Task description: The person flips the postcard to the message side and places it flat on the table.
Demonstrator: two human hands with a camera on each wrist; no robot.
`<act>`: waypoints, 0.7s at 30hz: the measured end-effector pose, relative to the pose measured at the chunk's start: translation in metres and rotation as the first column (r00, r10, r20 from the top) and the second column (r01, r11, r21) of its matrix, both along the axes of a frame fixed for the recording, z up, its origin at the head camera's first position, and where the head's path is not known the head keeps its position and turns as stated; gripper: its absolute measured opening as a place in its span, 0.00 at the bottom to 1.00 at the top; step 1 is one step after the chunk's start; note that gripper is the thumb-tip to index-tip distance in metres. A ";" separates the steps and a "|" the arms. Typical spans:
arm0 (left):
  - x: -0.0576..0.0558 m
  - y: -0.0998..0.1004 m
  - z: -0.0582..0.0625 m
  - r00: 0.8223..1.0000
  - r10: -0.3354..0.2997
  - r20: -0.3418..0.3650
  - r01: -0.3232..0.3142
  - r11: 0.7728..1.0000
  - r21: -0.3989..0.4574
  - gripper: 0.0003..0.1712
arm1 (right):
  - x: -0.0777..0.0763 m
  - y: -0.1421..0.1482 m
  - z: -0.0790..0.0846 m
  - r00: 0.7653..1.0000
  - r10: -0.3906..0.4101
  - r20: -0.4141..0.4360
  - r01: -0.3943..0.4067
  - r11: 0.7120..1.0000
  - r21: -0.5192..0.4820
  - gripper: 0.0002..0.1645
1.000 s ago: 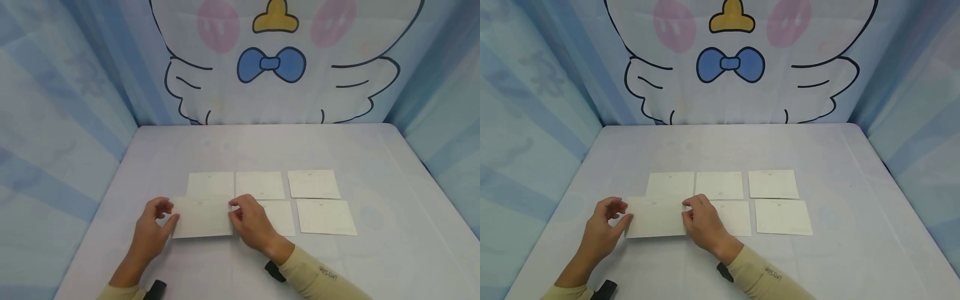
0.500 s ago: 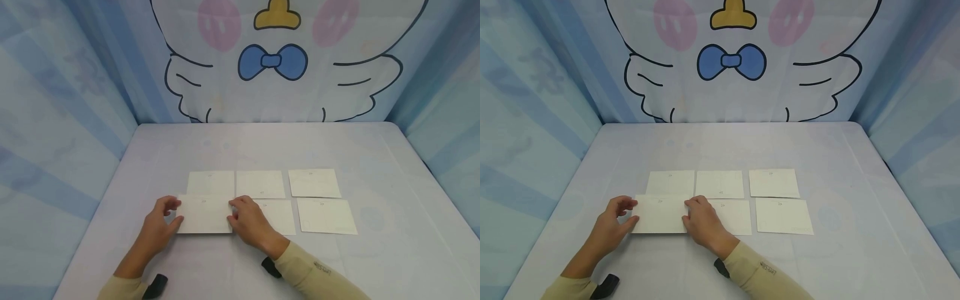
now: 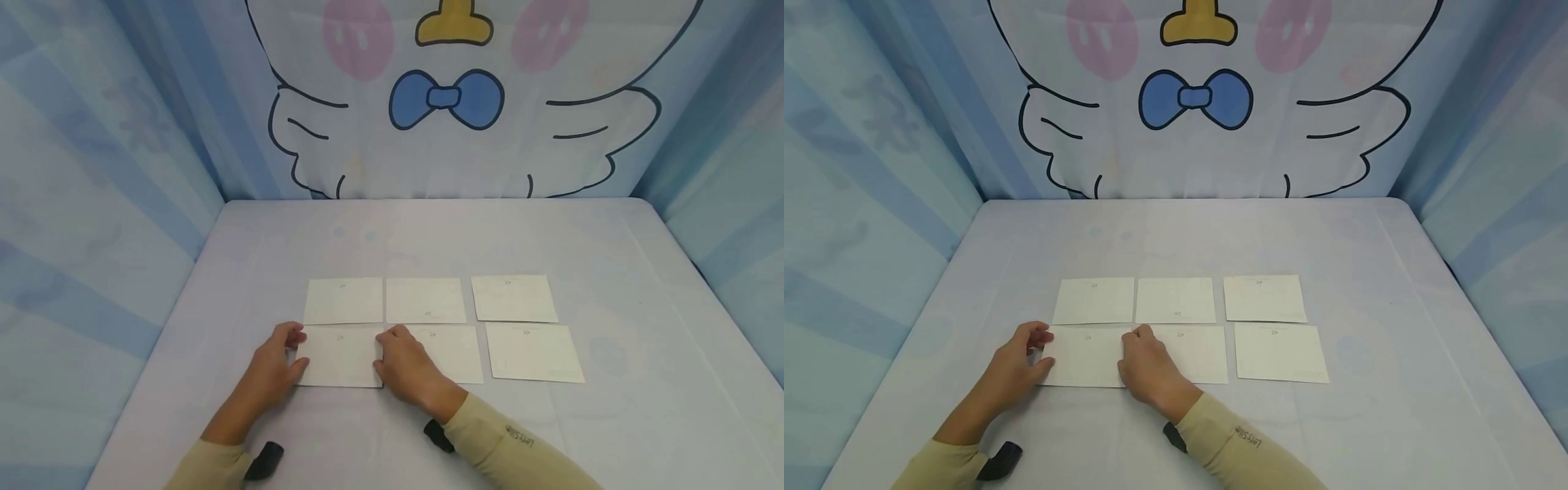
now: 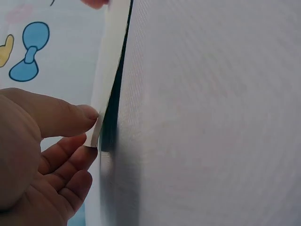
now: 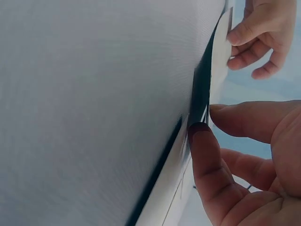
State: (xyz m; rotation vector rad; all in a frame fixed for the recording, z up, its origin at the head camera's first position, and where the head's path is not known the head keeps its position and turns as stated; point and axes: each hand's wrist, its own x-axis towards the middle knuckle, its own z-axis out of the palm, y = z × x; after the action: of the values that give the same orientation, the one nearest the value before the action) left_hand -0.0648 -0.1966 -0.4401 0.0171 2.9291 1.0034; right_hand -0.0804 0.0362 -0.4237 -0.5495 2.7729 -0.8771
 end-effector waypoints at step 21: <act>-0.002 -0.001 0.001 0.999 0.026 0.048 -0.024 0.999 -0.044 0.28 | -0.003 -0.005 -0.004 0.986 0.128 -0.108 -0.105 0.974 0.202 0.15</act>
State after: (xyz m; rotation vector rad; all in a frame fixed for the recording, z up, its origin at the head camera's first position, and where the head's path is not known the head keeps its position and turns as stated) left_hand -0.0668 -0.1971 -0.4387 -0.0451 2.9131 0.9301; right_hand -0.0836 0.0313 -0.4279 -0.7433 2.8559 -0.5553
